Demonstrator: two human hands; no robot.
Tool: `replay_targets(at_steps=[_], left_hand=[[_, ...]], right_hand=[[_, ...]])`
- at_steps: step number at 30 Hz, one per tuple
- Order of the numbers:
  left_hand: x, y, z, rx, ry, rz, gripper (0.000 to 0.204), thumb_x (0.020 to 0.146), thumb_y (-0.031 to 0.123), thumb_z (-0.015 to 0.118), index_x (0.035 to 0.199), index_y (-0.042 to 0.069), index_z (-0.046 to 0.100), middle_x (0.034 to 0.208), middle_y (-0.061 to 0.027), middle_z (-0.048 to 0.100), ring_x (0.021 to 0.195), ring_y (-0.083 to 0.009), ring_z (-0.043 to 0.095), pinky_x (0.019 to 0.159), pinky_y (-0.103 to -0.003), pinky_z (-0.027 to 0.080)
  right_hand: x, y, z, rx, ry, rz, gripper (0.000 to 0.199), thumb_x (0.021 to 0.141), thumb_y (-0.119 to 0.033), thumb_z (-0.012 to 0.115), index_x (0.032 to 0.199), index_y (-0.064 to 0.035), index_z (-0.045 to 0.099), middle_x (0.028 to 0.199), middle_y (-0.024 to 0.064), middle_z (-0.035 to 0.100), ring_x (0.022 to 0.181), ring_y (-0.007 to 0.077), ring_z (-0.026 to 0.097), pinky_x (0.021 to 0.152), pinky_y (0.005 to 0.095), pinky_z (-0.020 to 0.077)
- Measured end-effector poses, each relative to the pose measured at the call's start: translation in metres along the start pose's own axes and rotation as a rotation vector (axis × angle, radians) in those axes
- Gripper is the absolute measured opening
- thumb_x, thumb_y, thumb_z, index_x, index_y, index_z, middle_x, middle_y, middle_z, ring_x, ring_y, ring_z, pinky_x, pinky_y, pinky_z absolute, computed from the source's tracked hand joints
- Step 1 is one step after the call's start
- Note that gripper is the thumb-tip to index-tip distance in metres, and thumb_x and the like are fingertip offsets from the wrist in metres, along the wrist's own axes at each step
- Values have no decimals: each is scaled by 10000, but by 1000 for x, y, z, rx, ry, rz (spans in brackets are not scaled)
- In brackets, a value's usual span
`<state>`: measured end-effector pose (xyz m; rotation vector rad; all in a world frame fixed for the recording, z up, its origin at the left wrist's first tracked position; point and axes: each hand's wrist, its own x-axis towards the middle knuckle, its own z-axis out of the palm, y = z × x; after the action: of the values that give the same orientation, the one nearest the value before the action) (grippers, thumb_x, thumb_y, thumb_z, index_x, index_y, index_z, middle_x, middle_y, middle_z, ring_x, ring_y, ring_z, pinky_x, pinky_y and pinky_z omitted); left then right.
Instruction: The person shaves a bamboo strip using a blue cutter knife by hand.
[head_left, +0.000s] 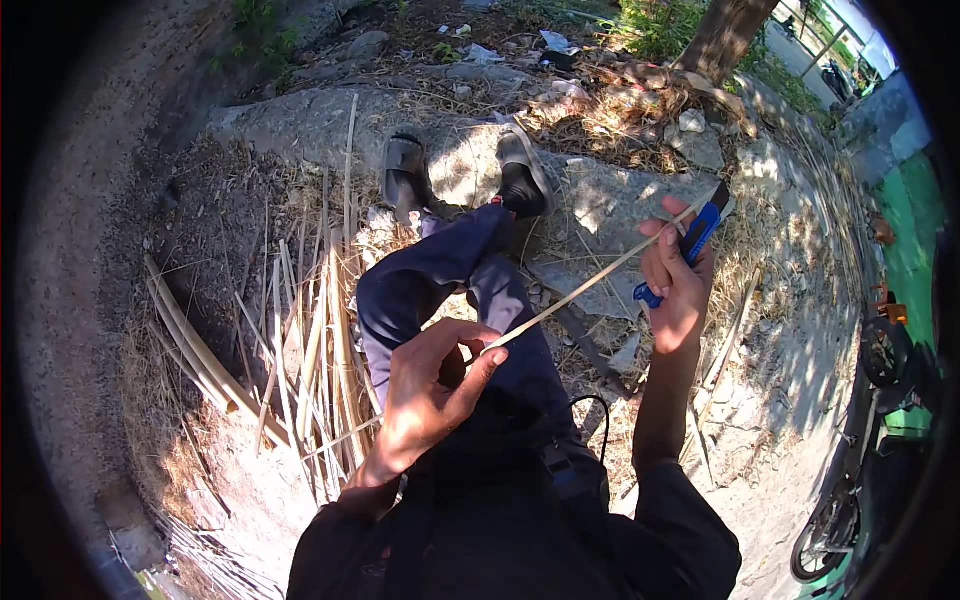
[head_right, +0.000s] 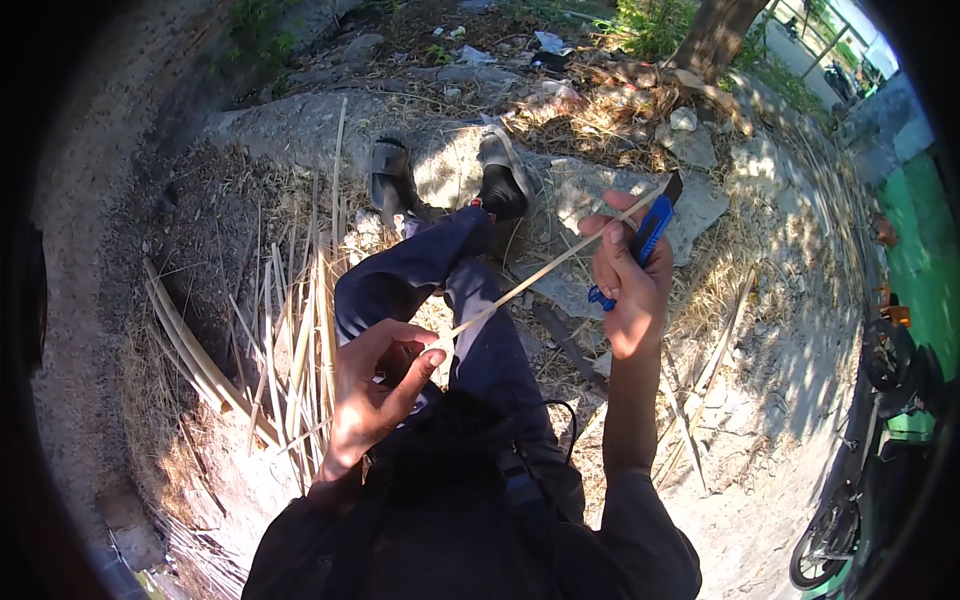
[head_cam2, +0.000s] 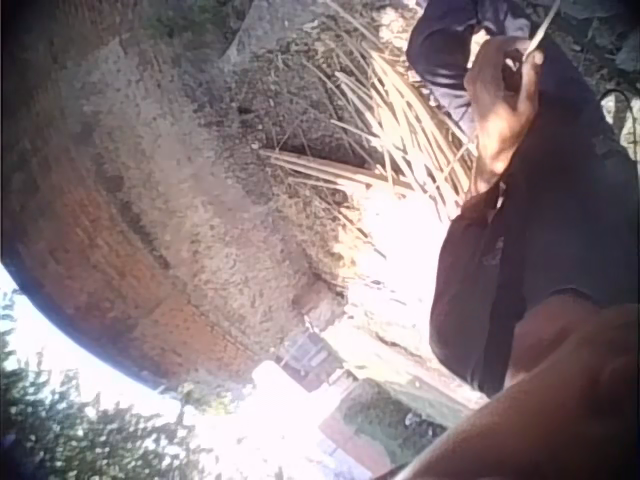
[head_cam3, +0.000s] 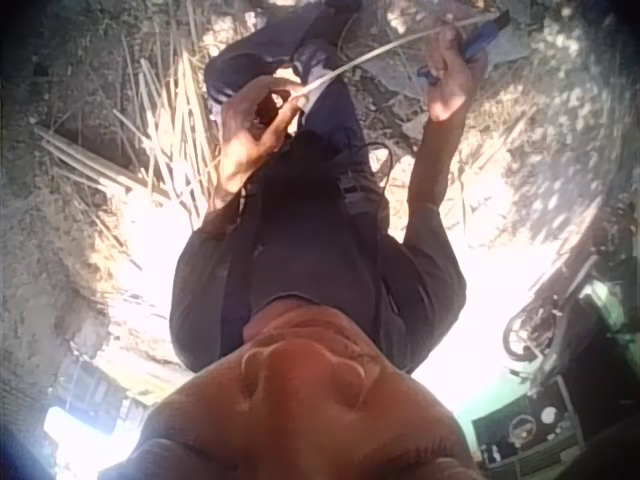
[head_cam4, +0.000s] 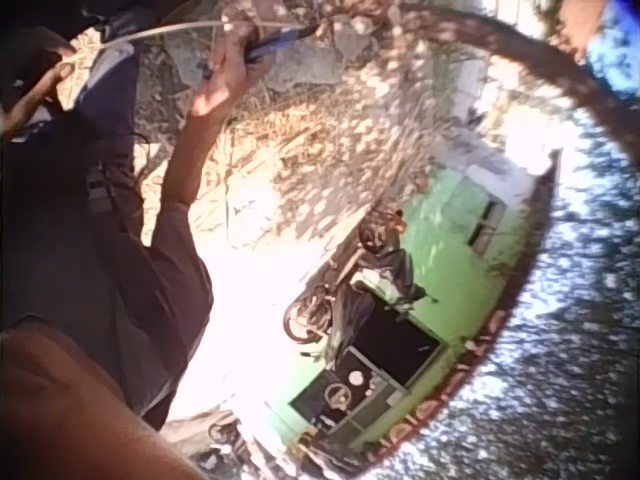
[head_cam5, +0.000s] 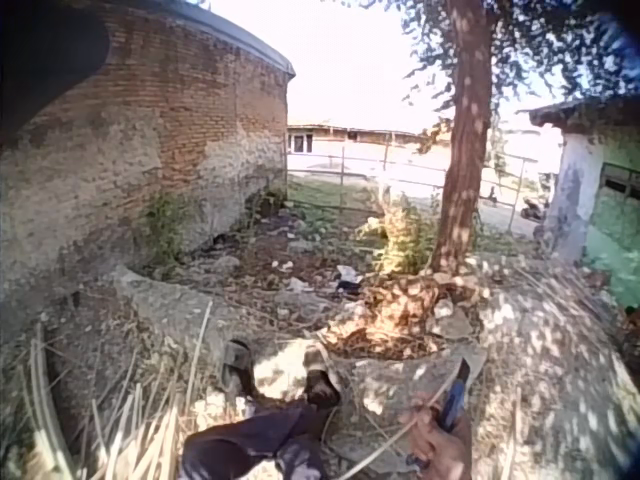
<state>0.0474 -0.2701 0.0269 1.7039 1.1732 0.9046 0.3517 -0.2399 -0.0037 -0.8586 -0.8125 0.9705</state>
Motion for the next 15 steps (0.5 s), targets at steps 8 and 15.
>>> replay_targets(at_steps=[8,15], left_hand=[[1,-4,5,-16,0,52,126,956,50,825,1041,20,737,772,10,671,575,3,505,529,-204,357],[4,6,5,11,38,108,127,942,47,836,1025,25,742,853,-5,696,593,-1,521,535,-208,370]], right_hand=[[-2,-5,-9,8,-33,0,396,1095,-125,615,1466,6,571,1089,131,767,487,-11,344,462,199,273],[-13,-15,3,-169,-13,-7,500,1106,-273,612,1498,29,543,1066,123,739,489,-5,359,463,197,264]])
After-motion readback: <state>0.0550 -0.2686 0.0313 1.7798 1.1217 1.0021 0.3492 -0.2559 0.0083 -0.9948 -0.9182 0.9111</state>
